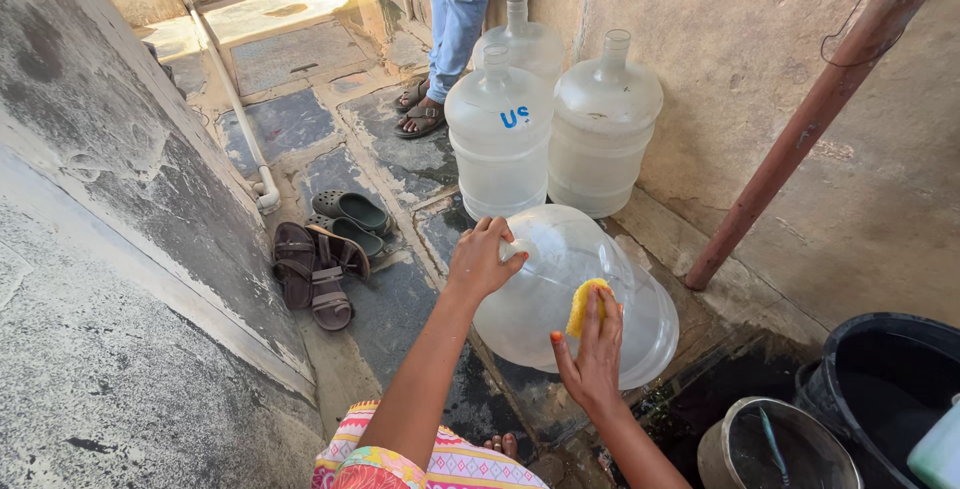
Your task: The person scrubs the exterior of a large plastic water jug with a sponge and then pours water from a small container into the jug to rinse it, before shaking the jug.
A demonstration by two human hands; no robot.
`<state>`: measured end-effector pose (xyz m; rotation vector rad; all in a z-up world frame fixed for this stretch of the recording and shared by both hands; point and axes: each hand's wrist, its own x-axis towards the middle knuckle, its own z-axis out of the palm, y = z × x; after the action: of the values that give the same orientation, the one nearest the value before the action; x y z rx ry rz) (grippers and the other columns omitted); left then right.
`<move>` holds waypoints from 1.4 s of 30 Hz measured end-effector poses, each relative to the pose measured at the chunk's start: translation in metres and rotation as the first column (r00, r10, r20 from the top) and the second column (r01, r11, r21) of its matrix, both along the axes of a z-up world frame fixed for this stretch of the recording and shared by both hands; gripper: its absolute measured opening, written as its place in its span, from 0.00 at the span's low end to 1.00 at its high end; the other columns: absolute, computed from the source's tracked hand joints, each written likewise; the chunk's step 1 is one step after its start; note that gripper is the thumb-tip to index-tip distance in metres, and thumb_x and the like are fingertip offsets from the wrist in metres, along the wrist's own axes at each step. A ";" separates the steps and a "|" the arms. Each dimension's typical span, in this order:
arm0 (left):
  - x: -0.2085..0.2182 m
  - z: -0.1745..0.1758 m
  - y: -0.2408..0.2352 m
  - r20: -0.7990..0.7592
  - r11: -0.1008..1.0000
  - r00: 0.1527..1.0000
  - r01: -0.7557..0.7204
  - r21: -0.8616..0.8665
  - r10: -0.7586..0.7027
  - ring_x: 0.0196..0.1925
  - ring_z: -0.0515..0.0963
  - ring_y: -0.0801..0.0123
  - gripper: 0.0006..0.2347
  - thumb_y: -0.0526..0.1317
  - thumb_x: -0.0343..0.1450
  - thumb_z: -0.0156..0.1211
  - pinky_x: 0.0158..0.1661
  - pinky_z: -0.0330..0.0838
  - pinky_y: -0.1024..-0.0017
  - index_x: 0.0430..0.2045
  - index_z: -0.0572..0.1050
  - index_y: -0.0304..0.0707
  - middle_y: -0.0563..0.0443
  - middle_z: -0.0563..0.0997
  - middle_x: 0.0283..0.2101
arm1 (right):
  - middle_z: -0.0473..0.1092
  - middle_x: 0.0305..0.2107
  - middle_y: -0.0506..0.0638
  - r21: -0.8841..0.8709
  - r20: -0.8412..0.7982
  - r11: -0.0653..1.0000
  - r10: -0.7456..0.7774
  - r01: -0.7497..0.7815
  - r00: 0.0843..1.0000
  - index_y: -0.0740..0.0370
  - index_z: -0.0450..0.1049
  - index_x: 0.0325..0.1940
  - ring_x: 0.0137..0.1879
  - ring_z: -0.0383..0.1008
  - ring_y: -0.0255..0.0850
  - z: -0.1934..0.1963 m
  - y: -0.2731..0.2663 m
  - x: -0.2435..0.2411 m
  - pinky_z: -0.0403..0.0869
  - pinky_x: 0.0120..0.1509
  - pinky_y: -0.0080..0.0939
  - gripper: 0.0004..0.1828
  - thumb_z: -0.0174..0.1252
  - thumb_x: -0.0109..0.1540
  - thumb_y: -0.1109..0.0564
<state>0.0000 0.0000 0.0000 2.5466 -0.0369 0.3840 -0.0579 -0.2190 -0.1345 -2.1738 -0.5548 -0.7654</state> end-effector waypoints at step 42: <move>0.010 -0.010 0.025 0.122 0.996 0.992 0.031 -0.081 -0.021 0.42 0.80 0.61 0.15 0.41 0.61 0.76 0.39 0.72 0.64 0.30 0.73 0.36 0.51 0.77 0.40 | 0.38 0.80 0.58 0.205 -0.206 0.976 0.111 -0.068 0.972 0.62 0.39 0.83 0.85 0.30 0.56 -0.055 -0.021 0.055 0.33 0.85 0.60 0.56 0.08 0.65 0.20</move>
<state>0.0097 0.0246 -0.0105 2.4367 -0.0968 0.5185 -0.0024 -0.2399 -0.1892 -2.0018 -0.4426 -0.5034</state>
